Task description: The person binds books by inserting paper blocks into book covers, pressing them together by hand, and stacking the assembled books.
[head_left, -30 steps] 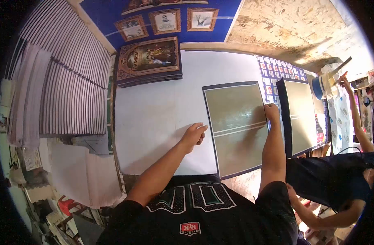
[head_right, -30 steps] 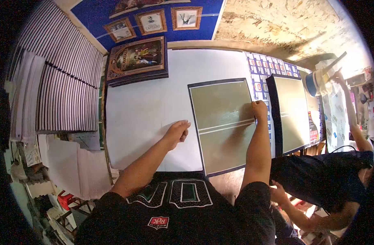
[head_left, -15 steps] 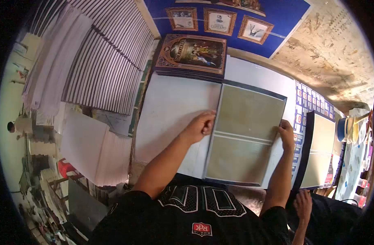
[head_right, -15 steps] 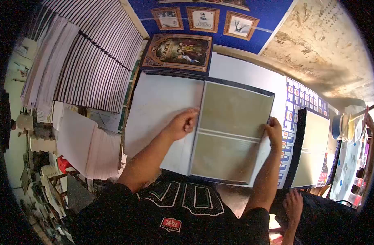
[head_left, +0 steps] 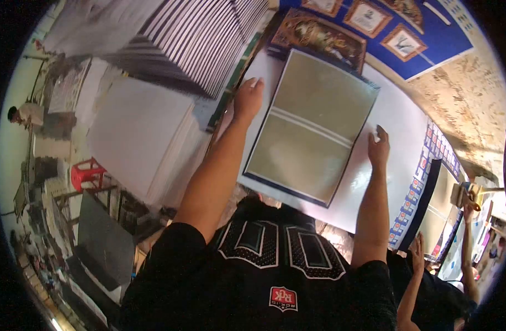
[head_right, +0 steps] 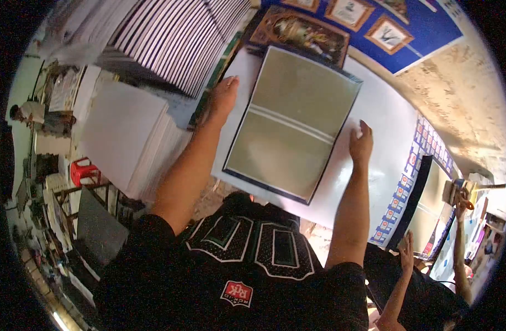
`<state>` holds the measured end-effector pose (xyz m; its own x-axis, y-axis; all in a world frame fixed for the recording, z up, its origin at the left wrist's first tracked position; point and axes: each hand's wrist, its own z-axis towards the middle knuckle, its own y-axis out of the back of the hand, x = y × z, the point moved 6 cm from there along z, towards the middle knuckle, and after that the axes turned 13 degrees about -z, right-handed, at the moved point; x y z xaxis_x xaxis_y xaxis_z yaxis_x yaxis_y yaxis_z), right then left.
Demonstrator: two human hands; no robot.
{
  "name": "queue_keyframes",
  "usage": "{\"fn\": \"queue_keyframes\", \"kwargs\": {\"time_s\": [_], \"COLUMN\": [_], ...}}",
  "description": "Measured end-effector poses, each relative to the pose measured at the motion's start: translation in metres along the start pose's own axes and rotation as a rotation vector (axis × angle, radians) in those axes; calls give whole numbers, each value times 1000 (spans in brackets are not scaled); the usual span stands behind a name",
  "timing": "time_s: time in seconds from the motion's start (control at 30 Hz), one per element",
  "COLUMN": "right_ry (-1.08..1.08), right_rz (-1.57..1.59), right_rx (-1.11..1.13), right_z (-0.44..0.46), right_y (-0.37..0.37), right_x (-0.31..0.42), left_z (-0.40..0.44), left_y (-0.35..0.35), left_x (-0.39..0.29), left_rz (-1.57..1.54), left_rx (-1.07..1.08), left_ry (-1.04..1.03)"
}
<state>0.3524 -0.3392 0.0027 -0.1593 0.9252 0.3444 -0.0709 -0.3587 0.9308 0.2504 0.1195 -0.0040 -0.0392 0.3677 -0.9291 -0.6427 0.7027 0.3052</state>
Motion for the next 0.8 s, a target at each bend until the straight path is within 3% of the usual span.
{"fn": "queue_keyframes", "kwargs": {"time_s": [0.03, 0.13, 0.2, 0.27, 0.33, 0.37, 0.4, 0.47, 0.53, 0.57, 0.6, 0.63, 0.7, 0.73, 0.8], "right_ry": [105, 274, 294, 311, -49, 108, -24, -82, -28, 170, 621, 869, 1181, 1319, 1430], "right_rz": [-161, -408, -495, -378, -176, -174, -26, 107, 11, 287, 273, 296, 382, 224, 98], "right_rx": [1, -38, -60, -93, 115, -21, 0, 50, 155, 95, -46, -61, 139, 233, 247], "right_z": [-14, -76, -108, -123, -119, -114, -108, -107, -110, -119, -138, -155, -185, -199, -219], "right_y": [-5, -13, -14, -7, 23, 25, 33, 56, 54, 51, 74, 80, 94, 90, 76], "right_x": [-11, -6, -5, -9, 6, 7, 31, 128, 207, 253, 320, 371, 450, 476, 510], "left_z": [-24, -108, -147, -179, -208, -220, -234, -260, -275, -283, -287, -294, -303, -307, -312], "left_y": [11, 33, 53, 69, 84, 93, 101, 122, 144, 152, 167, 175, 189, 196, 212], "left_x": [-13, -17, -25, -31, -29, -29, -31, -33, -38, -41, -45, -49, -54, -55, -58], "left_rz": [153, 616, 639, 656, 586, 536, 536, 500, 371, 214, 241, 198, 163, 167, 194], "left_rx": [110, 194, 236, 280, 385, 419, 409, 411, 460, 537, 505, 585, 640, 658, 638], "left_ry": [181, -110, -123, -147, -151, -109, -116, -160, -160, -160, -157, -125, -98, -118, -136]}}
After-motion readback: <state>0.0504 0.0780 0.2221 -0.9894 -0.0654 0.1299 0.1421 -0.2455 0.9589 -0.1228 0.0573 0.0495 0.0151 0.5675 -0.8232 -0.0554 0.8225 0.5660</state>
